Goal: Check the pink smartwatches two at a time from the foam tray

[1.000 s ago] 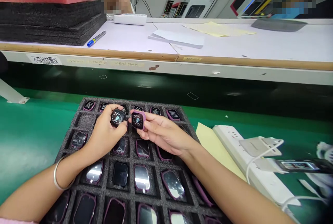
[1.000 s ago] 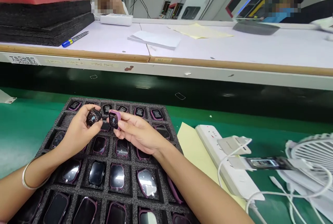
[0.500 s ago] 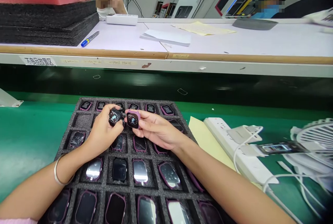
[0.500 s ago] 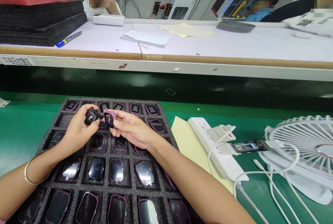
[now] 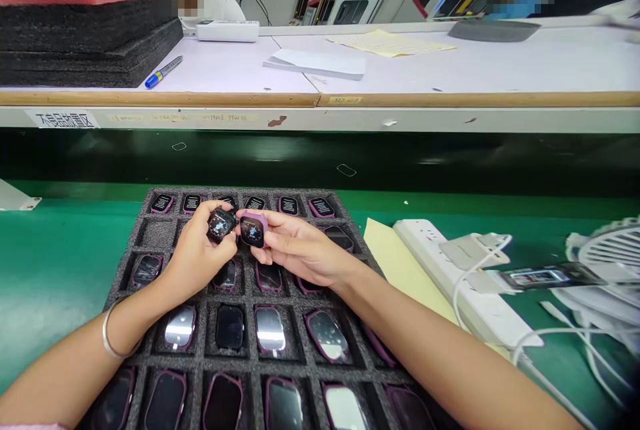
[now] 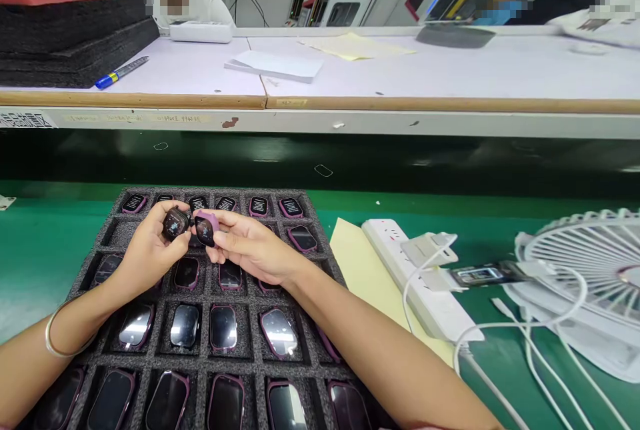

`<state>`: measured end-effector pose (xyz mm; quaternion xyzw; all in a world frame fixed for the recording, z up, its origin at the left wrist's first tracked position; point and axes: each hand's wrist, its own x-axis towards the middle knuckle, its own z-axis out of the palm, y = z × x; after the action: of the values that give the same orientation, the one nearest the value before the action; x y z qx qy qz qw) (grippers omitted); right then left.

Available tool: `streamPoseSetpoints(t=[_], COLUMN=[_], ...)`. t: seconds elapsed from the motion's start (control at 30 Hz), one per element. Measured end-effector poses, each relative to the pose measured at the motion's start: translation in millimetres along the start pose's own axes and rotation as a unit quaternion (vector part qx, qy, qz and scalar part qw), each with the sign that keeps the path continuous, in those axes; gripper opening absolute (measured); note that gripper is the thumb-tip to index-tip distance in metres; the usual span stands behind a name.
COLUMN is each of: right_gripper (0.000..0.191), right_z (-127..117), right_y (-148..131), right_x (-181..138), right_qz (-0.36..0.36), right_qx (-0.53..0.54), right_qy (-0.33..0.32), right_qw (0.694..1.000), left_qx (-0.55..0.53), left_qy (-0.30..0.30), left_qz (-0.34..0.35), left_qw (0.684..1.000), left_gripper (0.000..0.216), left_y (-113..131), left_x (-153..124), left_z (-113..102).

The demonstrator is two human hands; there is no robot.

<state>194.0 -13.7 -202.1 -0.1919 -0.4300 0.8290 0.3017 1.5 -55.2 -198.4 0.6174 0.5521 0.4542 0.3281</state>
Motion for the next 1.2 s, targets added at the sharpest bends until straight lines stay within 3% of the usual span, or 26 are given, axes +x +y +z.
streamPoseSetpoints(t=[1.2], right_gripper=[0.047], right_z=[0.0], right_y=[2.0], right_x=[0.5], right_qz=[-0.009], right_qx=[-0.010], right_qy=[0.004], right_qw=[1.000], left_qx=[-0.013], left_qy=[0.007], left_qz=[-0.007], left_qw=[1.000], left_gripper=[0.034], left_y=[-1.2], left_x=[-0.2], left_z=[-0.1])
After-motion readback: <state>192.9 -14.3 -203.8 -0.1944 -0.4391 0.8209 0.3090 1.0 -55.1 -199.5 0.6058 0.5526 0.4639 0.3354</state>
